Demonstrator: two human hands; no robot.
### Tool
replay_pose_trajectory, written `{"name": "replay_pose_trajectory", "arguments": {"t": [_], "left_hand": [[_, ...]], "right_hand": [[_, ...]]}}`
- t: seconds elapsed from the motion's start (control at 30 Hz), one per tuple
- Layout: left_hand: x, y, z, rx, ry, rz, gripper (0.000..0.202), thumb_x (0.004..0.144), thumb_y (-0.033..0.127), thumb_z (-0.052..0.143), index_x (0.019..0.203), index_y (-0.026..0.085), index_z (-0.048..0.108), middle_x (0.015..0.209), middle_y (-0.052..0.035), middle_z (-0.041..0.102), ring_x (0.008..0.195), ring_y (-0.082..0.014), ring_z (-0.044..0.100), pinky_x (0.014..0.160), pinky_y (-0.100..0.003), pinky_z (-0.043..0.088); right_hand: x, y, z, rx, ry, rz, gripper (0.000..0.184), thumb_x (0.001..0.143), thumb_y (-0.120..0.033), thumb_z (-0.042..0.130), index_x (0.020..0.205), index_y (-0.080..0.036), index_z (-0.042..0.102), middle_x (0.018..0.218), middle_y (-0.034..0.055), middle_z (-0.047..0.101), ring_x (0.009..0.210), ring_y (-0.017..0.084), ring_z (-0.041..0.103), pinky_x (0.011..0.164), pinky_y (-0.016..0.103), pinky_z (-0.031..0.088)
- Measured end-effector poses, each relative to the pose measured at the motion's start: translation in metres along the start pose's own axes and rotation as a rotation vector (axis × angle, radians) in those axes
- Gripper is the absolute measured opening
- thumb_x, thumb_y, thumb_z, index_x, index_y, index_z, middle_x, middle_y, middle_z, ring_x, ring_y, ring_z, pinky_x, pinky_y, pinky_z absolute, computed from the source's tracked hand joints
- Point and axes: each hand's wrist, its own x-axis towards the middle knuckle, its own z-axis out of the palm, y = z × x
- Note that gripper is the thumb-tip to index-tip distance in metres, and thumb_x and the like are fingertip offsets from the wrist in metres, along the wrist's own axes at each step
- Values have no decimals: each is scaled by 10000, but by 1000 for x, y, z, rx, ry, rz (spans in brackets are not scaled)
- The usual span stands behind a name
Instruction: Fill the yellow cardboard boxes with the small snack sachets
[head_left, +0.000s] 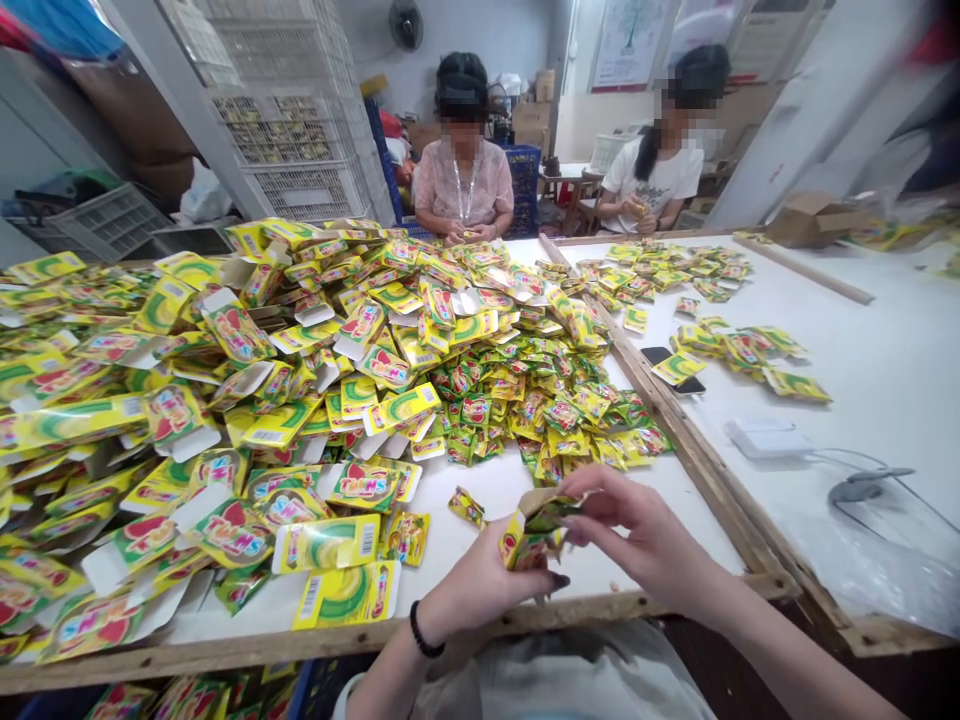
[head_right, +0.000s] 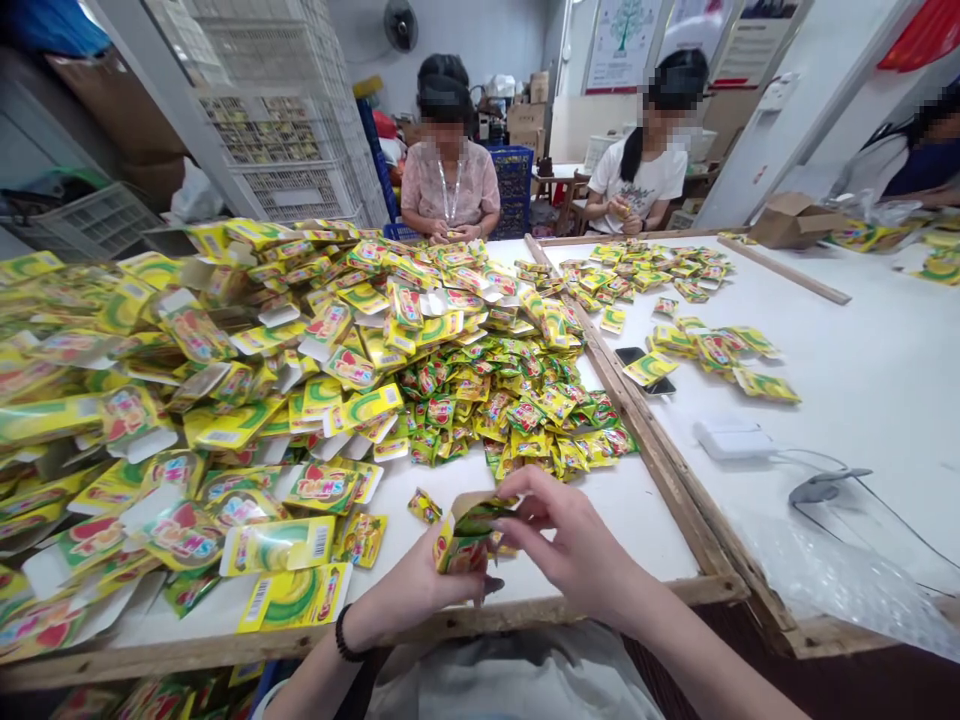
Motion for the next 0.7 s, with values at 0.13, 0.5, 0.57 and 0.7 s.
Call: {"name": "replay_pose_trajectory", "arguments": {"t": [0.13, 0.5, 0.57, 0.7], "left_hand": [[-11, -8, 8, -40, -153, -82, 289, 585, 149, 698, 846, 137, 574, 710, 20, 545, 621, -95, 478, 586, -209, 412], [-44, -25, 49, -92, -239, -80, 171, 613, 210, 699, 727, 114, 615, 663, -13, 610, 613, -135, 578, 625, -259, 480], [-56, -30, 56, -108, -210, -13, 319, 626, 221, 725, 909, 120, 616, 791, -35, 647, 718, -162, 612, 699, -280, 489], [-69, -39, 51, -86, -13, 222, 668, 730, 284, 691, 1316, 207, 379, 1245, -119, 536, 1112, -223, 540, 912, -334, 455]], "right_hand": [[-25, 12, 10, 1, 16, -52, 138, 890, -227, 515, 851, -192, 643, 932, 61, 634, 716, 121, 589, 652, 234, 484], [-84, -7, 43, -86, -67, 91, 159, 867, -284, 541, 856, -185, 664, 914, 53, 584, 764, 136, 563, 667, 244, 447], [-94, -5, 47, -8, -57, 128, 195, 858, -327, 553, 796, -173, 655, 766, 24, 597, 677, 124, 556, 604, 229, 438], [-98, 4, 14, -57, 197, 148, 285, 825, -441, 565, 790, -164, 622, 617, -3, 606, 484, 105, 496, 466, 222, 387]]}}
